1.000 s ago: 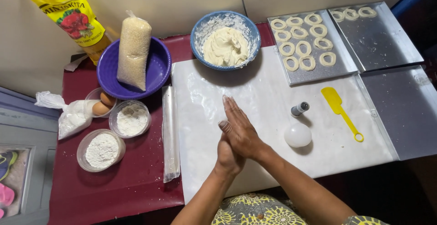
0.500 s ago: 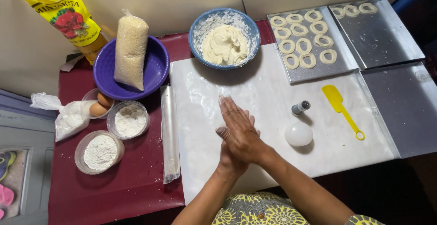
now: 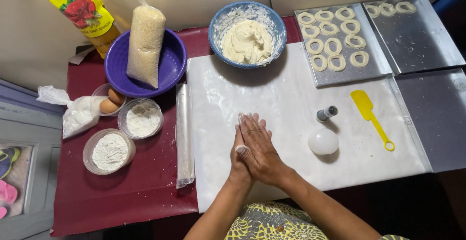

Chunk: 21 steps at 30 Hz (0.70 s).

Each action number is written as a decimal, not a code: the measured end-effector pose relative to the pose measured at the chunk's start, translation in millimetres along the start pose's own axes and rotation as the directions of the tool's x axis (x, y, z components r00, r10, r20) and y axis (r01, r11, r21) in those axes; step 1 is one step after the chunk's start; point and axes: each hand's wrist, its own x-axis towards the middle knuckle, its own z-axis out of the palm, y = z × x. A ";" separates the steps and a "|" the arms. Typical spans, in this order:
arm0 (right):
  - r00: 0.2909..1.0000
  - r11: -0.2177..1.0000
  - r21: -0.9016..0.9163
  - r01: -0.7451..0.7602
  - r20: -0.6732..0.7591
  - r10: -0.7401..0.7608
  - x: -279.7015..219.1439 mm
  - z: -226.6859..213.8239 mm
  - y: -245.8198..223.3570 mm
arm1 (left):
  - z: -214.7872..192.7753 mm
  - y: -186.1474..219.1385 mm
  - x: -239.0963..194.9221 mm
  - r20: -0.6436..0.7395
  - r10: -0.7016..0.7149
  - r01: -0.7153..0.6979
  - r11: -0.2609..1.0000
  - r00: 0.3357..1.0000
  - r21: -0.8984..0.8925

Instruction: The person is preparing doughnuts by rolling out dough, cutting circles, and placing them on trays.

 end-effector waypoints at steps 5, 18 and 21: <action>0.989 0.989 0.043 0.143 -0.039 -0.141 -34.5 8.4 2.9 | -7.5 25.4 6.1 -0.071 0.084 -0.086 0.996 0.994 -0.026; 0.982 0.994 -0.058 0.096 -0.156 -0.104 -24.6 0.1 6.9 | -30.2 -14.0 -17.6 0.160 -0.002 0.009 0.999 0.987 -0.042; 0.968 0.992 0.123 0.011 -0.250 0.020 -2.4 -13.5 16.1 | -7.9 -14.2 -28.9 0.213 -0.037 0.023 0.997 0.976 0.070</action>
